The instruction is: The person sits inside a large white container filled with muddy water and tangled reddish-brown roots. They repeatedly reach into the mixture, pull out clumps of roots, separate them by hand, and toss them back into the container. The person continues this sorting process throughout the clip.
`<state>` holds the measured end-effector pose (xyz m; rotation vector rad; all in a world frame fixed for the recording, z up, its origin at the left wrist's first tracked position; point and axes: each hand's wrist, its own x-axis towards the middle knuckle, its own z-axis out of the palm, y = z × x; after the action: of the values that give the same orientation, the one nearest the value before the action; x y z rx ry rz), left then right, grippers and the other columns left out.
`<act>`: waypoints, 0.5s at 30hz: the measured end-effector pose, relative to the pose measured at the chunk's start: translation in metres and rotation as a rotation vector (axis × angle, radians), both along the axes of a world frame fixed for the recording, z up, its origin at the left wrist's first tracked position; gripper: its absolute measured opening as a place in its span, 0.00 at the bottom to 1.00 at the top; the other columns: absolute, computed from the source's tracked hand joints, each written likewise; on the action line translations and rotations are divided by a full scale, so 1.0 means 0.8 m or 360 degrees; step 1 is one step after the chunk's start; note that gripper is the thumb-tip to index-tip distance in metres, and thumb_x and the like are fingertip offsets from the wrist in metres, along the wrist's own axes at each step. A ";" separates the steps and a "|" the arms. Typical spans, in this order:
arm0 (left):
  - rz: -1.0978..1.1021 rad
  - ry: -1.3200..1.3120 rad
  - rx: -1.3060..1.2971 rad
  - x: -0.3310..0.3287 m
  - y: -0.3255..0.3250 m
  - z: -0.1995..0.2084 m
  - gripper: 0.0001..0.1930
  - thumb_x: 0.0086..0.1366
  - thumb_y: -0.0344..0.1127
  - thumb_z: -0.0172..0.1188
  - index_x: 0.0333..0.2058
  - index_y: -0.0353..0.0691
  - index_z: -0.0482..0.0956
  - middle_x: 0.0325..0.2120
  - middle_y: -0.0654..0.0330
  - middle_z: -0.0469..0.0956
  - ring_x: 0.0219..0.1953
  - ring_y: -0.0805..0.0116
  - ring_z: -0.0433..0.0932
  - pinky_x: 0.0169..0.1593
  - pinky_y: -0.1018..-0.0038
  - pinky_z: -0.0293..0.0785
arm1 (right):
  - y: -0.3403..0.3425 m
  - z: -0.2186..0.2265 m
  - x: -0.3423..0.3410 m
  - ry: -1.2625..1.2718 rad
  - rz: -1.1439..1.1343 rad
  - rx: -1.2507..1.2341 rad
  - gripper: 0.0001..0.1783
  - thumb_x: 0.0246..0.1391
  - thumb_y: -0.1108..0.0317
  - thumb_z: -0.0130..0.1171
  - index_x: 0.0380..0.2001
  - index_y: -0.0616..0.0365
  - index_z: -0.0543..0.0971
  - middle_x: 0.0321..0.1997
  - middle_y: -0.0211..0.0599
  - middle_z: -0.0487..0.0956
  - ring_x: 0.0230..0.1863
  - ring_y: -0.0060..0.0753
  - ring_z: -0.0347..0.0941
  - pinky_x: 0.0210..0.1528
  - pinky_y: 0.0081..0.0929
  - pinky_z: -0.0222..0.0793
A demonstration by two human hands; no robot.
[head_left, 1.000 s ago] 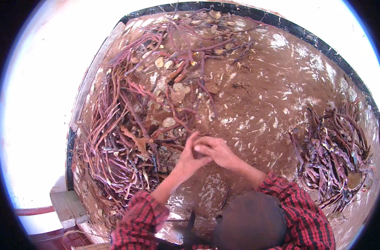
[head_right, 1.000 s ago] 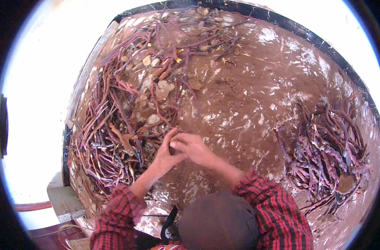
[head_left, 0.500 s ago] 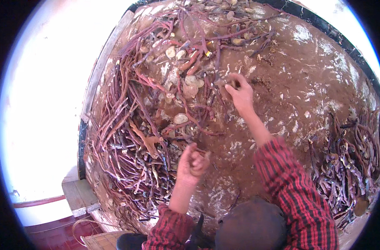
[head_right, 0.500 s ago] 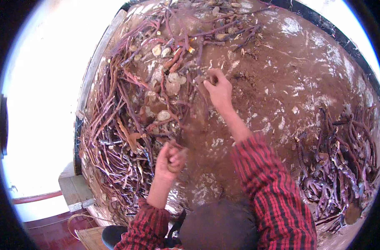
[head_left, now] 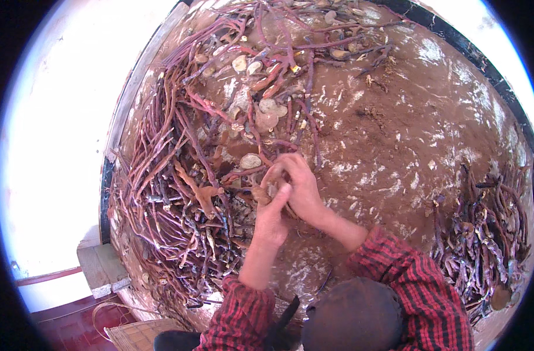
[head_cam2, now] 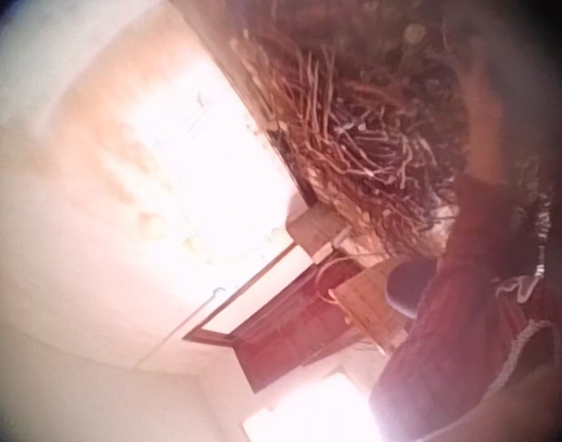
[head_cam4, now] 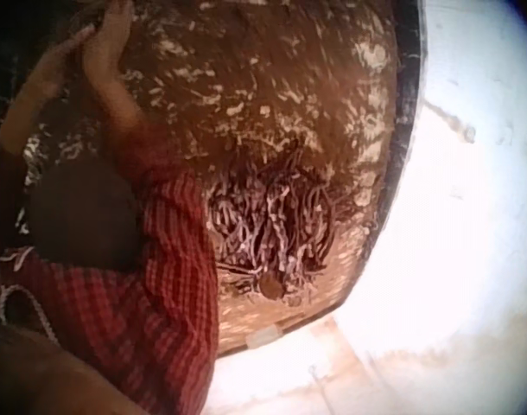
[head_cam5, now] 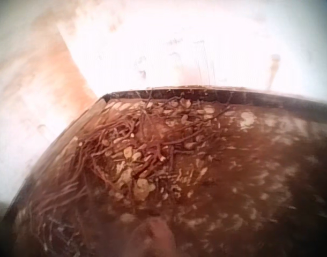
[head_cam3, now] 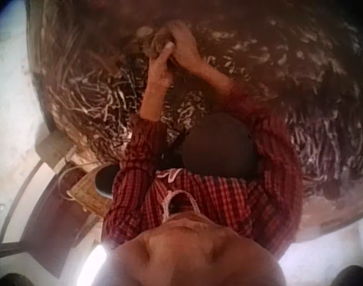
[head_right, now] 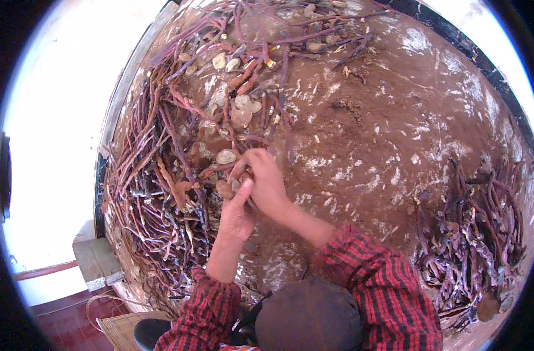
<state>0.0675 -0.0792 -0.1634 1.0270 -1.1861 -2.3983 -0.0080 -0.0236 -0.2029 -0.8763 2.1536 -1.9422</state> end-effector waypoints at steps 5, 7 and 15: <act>0.0210 -0.0148 0.0328 0.027 -0.034 -0.029 0.25 0.64 0.40 0.55 0.59 0.51 0.62 0.45 0.59 0.74 0.39 0.65 0.74 0.38 0.67 0.74 | -0.075 -0.020 -0.101 0.0538 -0.0204 0.0474 0.17 0.42 0.73 0.58 0.40 0.55 0.74 0.50 0.44 0.70 0.53 0.49 0.63 0.54 0.42 0.61; 0.0138 -0.0180 0.0113 0.042 -0.038 -0.026 0.27 0.63 0.38 0.56 0.60 0.51 0.60 0.45 0.57 0.73 0.38 0.64 0.75 0.39 0.67 0.74 | -0.106 -0.039 -0.133 0.0657 -0.0185 0.0736 0.27 0.40 0.66 0.65 0.47 0.52 0.72 0.54 0.42 0.68 0.55 0.47 0.62 0.53 0.42 0.61; 0.0184 -0.0121 0.0039 0.073 -0.033 -0.032 0.21 0.63 0.36 0.57 0.54 0.40 0.65 0.45 0.54 0.73 0.44 0.63 0.75 0.40 0.69 0.74 | -0.117 -0.045 -0.116 0.0667 0.0022 0.1154 0.33 0.34 0.57 0.69 0.44 0.60 0.72 0.43 0.44 0.69 0.49 0.47 0.65 0.47 0.42 0.62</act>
<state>0.1257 -0.1054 -0.1888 1.1707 -1.0928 -2.3088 -0.1004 -0.1174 -0.2389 -1.1815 2.7526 -0.8596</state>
